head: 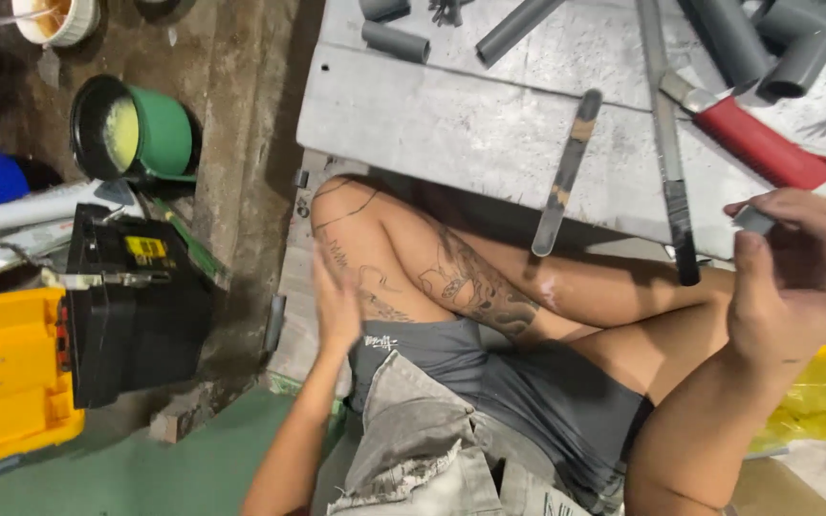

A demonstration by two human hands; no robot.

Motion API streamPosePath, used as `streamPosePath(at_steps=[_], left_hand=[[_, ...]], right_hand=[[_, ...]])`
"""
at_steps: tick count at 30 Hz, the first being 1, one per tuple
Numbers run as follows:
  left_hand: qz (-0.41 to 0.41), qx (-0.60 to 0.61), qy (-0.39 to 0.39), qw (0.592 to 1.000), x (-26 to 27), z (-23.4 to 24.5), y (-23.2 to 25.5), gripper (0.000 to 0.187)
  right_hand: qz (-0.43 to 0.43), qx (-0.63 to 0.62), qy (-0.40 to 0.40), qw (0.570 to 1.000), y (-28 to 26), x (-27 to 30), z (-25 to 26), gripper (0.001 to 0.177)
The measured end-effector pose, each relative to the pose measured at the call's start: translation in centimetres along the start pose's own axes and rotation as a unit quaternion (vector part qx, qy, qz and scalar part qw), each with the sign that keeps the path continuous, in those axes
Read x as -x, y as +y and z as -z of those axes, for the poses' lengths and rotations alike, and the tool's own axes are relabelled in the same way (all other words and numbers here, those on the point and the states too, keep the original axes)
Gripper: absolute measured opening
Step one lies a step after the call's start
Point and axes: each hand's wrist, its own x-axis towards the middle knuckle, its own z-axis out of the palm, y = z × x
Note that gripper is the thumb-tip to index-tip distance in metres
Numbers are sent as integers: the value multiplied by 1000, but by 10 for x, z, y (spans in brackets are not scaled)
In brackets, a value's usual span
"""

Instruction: Sawing a small PVC pipe section using a handheld hacksaw blade and trimming it with a utility knife.

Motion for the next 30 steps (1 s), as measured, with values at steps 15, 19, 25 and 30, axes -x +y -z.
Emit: streamPosePath(at_steps=[15, 19, 25, 30], left_hand=[[389, 306, -67, 866, -35, 13, -15, 90], [12, 408, 54, 911, -61, 35, 62, 91], [-264, 84, 131, 952, -34, 33, 60, 47], [-206, 121, 92, 967, -27, 8, 98, 67]], right_hand=[[-107, -18, -3, 994, -32, -17, -20, 9], [-126, -27, -5, 992, -19, -20, -28, 11], [-116, -79, -12, 990, -23, -30, -40, 24], [-126, -199, -60, 970, -21, -31, -49, 32]])
